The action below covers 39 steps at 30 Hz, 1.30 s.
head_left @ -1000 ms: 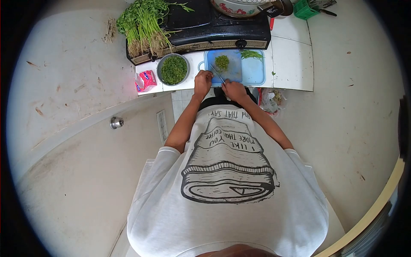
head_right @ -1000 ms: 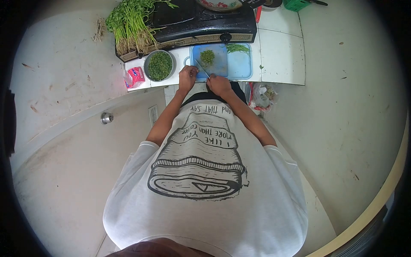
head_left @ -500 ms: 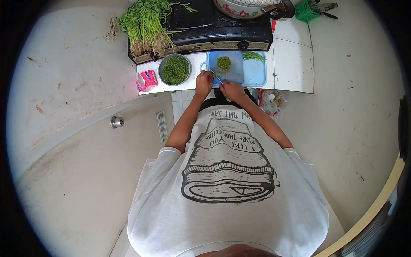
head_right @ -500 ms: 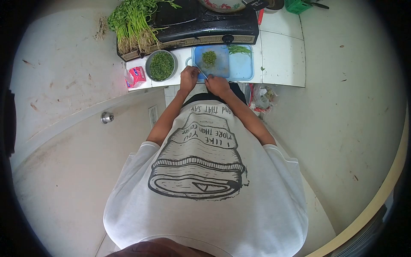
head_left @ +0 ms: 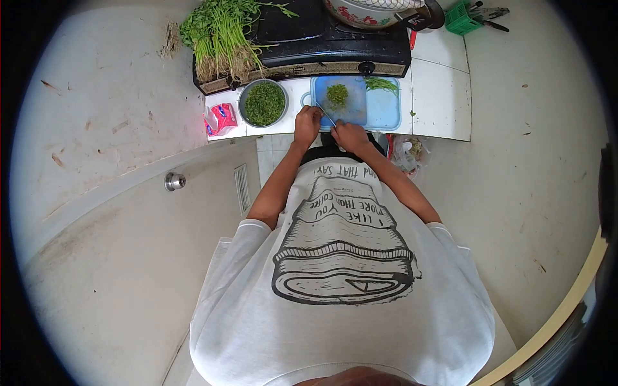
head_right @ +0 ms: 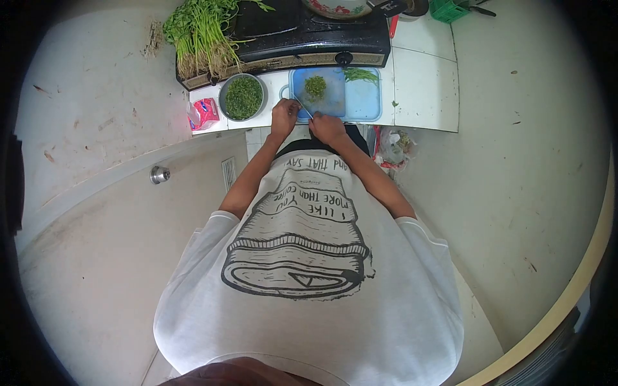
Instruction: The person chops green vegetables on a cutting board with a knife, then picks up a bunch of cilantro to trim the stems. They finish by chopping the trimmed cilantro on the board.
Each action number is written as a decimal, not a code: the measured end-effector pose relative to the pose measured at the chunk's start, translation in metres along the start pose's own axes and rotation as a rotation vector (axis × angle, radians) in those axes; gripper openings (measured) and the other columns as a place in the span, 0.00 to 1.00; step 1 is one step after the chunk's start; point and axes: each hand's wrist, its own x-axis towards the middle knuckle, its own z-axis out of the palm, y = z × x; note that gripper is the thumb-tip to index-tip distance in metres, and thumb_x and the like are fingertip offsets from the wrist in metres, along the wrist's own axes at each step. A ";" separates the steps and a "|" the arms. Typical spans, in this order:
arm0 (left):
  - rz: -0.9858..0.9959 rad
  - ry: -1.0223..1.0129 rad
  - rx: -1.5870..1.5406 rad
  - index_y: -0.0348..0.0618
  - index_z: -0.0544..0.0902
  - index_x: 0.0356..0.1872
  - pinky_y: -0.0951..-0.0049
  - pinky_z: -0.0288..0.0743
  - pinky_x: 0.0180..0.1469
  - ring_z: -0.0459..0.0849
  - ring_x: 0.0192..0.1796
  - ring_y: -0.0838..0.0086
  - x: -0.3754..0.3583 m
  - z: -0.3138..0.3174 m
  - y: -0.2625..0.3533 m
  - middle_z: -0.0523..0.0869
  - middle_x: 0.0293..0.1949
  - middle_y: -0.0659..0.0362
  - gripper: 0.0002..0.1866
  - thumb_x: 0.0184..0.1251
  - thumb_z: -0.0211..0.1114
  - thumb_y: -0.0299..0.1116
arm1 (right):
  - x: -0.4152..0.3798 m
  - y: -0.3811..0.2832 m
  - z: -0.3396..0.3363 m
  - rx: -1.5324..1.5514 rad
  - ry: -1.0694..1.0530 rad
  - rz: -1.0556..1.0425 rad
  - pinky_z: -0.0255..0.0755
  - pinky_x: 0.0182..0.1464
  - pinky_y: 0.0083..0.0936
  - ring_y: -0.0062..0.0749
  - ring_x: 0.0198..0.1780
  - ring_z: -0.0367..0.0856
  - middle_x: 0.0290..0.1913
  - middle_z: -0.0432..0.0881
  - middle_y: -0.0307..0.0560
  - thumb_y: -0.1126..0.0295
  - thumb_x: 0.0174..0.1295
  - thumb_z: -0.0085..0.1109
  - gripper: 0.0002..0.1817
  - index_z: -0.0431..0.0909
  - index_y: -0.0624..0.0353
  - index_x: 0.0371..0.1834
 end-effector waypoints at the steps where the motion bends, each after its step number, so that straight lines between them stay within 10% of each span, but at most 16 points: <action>1: 0.003 0.000 0.000 0.34 0.88 0.36 0.58 0.81 0.43 0.87 0.36 0.52 0.001 0.000 0.000 0.85 0.34 0.47 0.06 0.63 0.63 0.17 | 0.004 0.000 0.001 -0.001 0.003 0.000 0.84 0.36 0.52 0.60 0.31 0.88 0.27 0.87 0.62 0.53 0.77 0.49 0.22 0.79 0.63 0.40; 39: 0.044 -0.029 0.045 0.35 0.89 0.39 0.59 0.81 0.43 0.88 0.37 0.53 0.010 0.007 0.010 0.87 0.34 0.46 0.05 0.65 0.68 0.22 | -0.013 0.020 -0.012 0.038 0.034 0.069 0.82 0.37 0.56 0.65 0.31 0.86 0.27 0.85 0.64 0.53 0.77 0.49 0.21 0.79 0.62 0.43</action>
